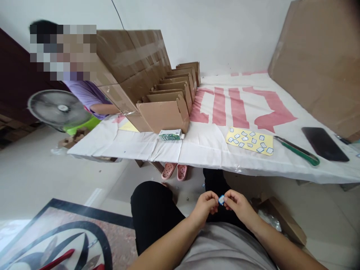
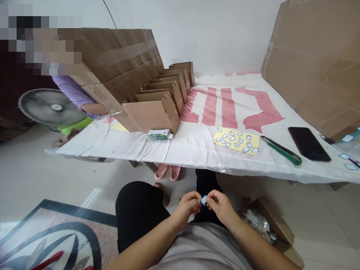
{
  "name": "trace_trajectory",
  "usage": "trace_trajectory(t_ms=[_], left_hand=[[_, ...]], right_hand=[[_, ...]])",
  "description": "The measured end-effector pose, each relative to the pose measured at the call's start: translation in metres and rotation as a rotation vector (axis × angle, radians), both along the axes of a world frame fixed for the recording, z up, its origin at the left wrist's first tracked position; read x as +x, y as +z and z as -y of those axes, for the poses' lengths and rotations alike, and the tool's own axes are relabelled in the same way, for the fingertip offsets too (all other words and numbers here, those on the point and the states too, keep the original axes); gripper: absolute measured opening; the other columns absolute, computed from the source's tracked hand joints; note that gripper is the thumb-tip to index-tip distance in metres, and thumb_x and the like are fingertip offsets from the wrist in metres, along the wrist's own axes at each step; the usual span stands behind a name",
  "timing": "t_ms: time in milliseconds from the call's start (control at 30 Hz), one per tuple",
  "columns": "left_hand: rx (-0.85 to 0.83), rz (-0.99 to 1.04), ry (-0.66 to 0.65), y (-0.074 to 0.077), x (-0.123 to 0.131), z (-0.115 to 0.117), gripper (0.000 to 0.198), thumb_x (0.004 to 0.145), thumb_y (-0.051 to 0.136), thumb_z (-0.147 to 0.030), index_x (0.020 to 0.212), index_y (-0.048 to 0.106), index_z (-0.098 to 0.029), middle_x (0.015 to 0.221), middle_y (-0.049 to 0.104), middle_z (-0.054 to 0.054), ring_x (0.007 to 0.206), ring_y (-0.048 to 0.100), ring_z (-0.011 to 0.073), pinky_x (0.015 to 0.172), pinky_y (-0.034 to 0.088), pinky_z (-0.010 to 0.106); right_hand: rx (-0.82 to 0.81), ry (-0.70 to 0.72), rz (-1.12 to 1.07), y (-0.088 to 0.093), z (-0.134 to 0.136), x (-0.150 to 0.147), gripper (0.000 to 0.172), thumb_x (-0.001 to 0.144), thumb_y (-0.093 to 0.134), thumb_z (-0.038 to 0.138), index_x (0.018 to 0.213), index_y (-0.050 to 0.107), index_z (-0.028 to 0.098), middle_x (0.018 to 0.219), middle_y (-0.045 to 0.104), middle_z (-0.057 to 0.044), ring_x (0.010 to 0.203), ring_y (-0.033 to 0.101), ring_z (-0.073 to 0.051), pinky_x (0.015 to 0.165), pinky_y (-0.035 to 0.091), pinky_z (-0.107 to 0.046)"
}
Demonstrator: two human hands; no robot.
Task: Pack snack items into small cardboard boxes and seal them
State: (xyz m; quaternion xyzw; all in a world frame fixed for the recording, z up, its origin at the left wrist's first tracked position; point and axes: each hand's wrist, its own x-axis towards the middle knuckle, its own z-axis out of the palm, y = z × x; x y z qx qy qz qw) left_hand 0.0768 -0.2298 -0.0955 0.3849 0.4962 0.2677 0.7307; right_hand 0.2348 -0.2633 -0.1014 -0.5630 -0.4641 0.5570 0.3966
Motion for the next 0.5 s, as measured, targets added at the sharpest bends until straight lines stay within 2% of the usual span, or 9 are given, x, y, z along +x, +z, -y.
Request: trace_trajectory(t_ms=[500], left_hand=[[-0.011,-0.024,-0.015,-0.0026,-0.0032,-0.0012,0.012,0.051,0.054,-0.024,0.061,0.056,-0.016,0.049,0.054,-0.003,0.042,0.045,0.0069,0.044,0.030,0.020]], right_hand=[[0.024,0.043,0.068,-0.0009,-0.0018,-0.0001,0.025,0.079,0.054,0.043,0.069,0.052,0.020,0.057,0.051,0.004,0.053,0.047,-0.011,0.054,0.037,-0.025]])
